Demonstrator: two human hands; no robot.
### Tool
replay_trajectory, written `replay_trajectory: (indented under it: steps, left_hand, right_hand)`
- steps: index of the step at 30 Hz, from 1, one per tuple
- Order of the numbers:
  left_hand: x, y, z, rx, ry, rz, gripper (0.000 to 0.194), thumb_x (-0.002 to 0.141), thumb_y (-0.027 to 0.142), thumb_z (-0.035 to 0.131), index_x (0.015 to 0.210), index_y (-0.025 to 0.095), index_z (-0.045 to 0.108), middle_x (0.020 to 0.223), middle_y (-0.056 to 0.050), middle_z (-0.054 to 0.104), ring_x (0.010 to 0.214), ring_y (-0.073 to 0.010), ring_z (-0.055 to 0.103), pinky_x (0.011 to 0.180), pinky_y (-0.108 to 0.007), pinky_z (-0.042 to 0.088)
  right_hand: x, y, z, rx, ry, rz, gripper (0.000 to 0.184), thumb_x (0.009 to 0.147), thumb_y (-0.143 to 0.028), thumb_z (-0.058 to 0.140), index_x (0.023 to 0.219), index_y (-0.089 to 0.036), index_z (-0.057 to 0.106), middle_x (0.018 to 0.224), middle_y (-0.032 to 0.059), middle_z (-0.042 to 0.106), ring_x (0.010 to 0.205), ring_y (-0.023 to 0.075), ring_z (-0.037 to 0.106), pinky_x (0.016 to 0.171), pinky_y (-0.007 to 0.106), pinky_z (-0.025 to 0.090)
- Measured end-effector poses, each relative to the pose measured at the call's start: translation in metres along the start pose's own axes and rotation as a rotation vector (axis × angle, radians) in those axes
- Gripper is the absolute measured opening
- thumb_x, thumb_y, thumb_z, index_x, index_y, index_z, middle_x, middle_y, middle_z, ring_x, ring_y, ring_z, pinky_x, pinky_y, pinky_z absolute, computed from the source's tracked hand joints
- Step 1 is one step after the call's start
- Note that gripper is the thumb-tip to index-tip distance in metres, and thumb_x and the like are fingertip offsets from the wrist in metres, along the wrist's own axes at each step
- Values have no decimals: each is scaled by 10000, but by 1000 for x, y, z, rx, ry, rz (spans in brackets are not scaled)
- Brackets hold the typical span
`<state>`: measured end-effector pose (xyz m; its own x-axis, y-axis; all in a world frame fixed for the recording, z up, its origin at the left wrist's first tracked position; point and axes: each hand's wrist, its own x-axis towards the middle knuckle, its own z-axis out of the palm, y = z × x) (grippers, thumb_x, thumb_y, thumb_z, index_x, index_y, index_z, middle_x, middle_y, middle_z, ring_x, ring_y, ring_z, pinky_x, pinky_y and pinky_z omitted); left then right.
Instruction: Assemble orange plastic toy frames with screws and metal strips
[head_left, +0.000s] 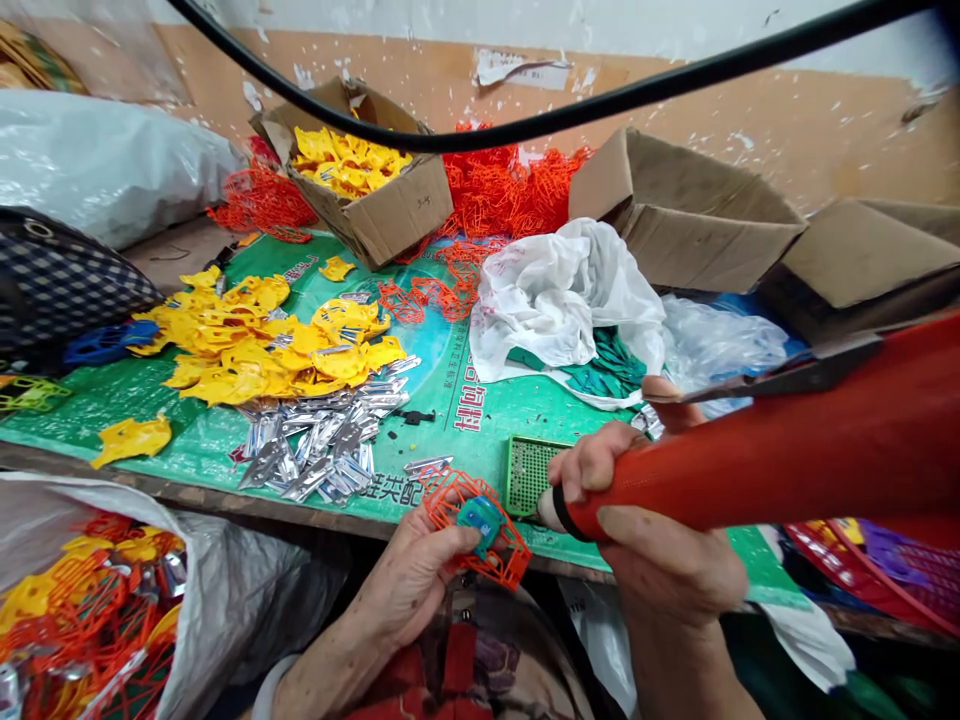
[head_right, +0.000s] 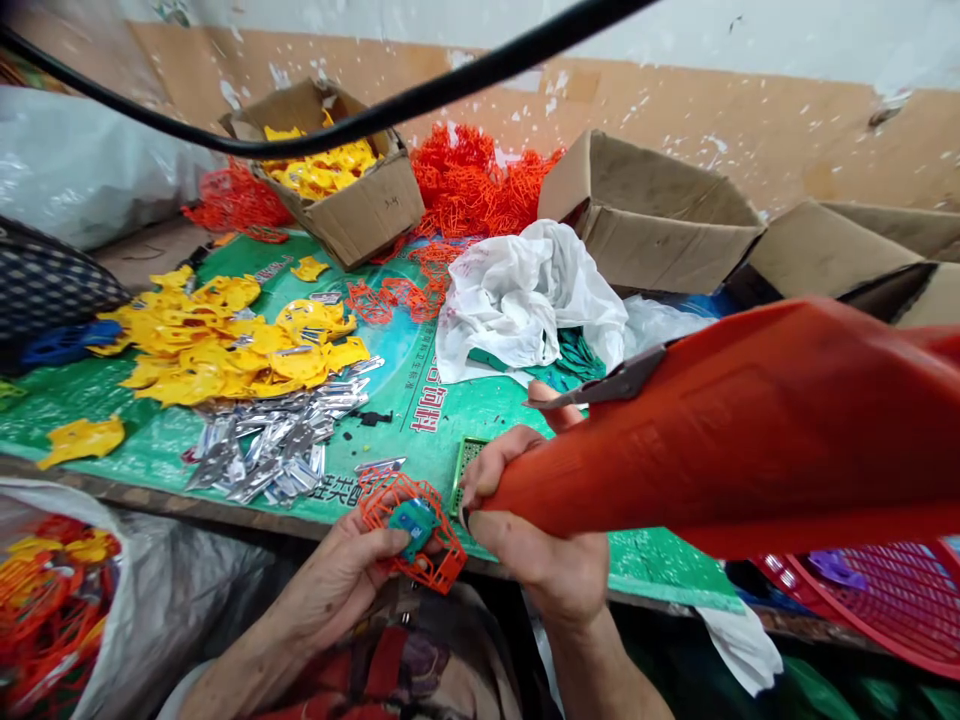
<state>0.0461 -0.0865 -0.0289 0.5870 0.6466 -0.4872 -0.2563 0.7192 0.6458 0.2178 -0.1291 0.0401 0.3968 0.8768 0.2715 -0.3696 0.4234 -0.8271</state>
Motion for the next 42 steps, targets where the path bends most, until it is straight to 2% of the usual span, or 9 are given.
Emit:
replay_trajectory:
  steps: [7,16,26,31,36,42]
  left_hand:
    - [-3,3,3,12,2,-10,193,694,140,740,885,144,706,803,-43,715,702,-158,656,718,-279,544]
    - [-2,3,4,-13,-20,-19,208,707,152,750,907,143,697,797,-30,703,694,-145,654,714,-262,542]
    - [-2,5,9,9,-33,6,188,696,168,758,878,149,712,769,-24,690,691,-142,635,715,-254,528]
    - [-3,2,8,17,-7,7,200,677,155,751,873,163,710,755,-15,676,684,-153,633,695,-264,519]
    - [-4,-1,7,44,5,28,219,647,146,745,862,162,709,745,-10,664,671,-151,618,683,-265,510]
    - [-3,-5,6,21,40,30,293,640,142,760,926,179,705,743,3,653,648,-145,607,665,-267,503]
  right_hand:
    - [-5,7,10,45,-27,5,532,740,-223,808,1182,-399,570,771,-43,628,677,135,607,657,306,531]
    - [-4,8,11,-13,-34,-25,463,747,-240,803,1136,-391,601,748,-47,616,660,129,601,698,315,530]
    - [-7,12,11,-51,-36,-27,574,746,-224,783,1233,-382,523,747,-48,610,635,142,598,668,334,537]
    - [-8,14,9,-53,-26,-27,576,734,-208,772,1222,-391,526,750,-57,609,623,142,596,650,332,537]
    - [-12,16,5,-31,-74,-26,504,752,-197,752,1176,-381,550,770,-46,596,644,137,593,655,324,525]
    - [-13,22,7,-69,-66,-42,527,747,-217,741,1207,-348,520,744,-45,569,610,147,580,625,334,518]
